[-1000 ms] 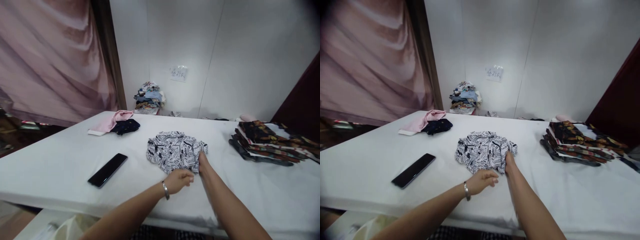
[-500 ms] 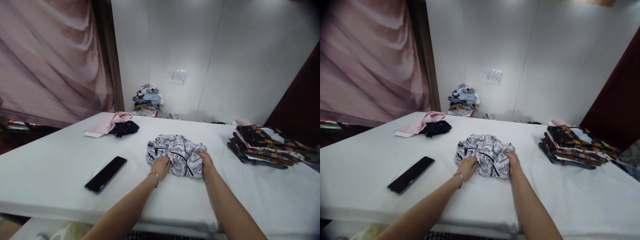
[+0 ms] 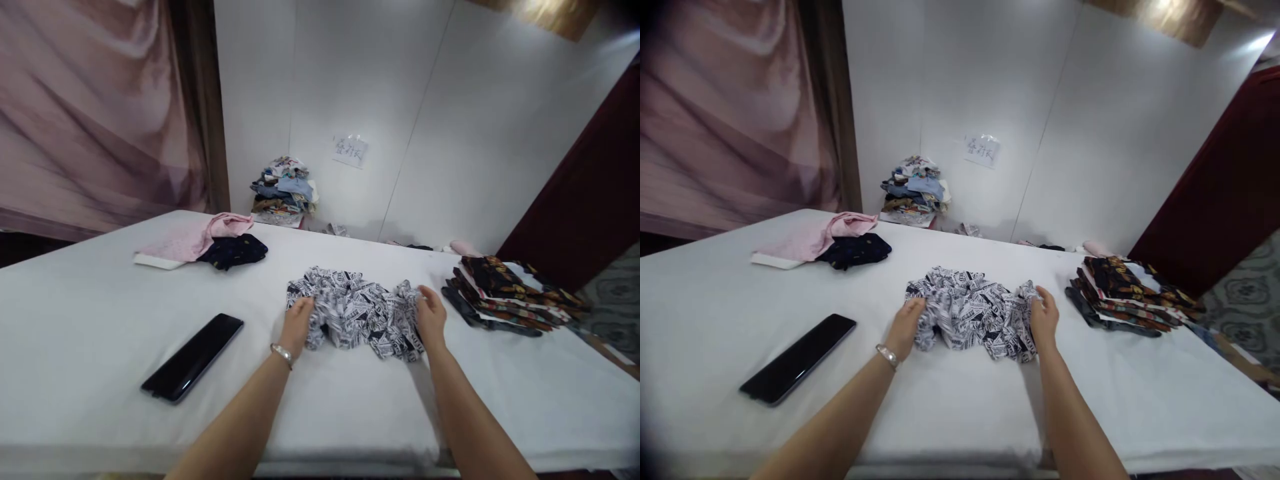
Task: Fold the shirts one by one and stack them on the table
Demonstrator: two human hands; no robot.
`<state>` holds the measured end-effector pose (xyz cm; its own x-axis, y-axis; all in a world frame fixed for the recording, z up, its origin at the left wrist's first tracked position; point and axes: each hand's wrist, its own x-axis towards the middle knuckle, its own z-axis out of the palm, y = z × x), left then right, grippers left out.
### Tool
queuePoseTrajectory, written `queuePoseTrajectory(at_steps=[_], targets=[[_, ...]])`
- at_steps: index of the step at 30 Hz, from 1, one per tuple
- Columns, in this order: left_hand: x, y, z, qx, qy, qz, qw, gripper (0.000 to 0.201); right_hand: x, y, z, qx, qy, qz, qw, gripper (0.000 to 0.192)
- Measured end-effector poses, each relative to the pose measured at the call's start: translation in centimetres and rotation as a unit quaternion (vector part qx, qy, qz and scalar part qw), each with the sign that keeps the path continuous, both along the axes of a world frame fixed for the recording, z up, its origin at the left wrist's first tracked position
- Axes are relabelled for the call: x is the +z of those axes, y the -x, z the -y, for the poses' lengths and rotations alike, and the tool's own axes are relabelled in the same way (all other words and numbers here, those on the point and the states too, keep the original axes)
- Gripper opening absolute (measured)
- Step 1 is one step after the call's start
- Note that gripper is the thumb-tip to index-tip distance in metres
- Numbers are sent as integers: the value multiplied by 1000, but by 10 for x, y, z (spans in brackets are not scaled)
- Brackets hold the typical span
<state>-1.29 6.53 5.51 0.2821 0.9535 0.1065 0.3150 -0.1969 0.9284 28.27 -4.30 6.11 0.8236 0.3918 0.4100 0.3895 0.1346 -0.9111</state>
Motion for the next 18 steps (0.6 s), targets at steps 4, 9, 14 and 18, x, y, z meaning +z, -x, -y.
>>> queuePoseTrajectory(at_steps=[4,9,14,18], targets=[[-4,-19,36,-242,-49,-14,969,30,10,54,-10,305,165,144,927,41],[-7,-23,48,-305,-103,-64,945,26,-12,80,-19,416,273,244,833,53],[2,-10,33,-161,-143,-83,973,29,-23,59,-17,342,272,266,860,41],[8,5,11,2,-150,-194,969,23,-20,42,-13,313,280,205,884,35]])
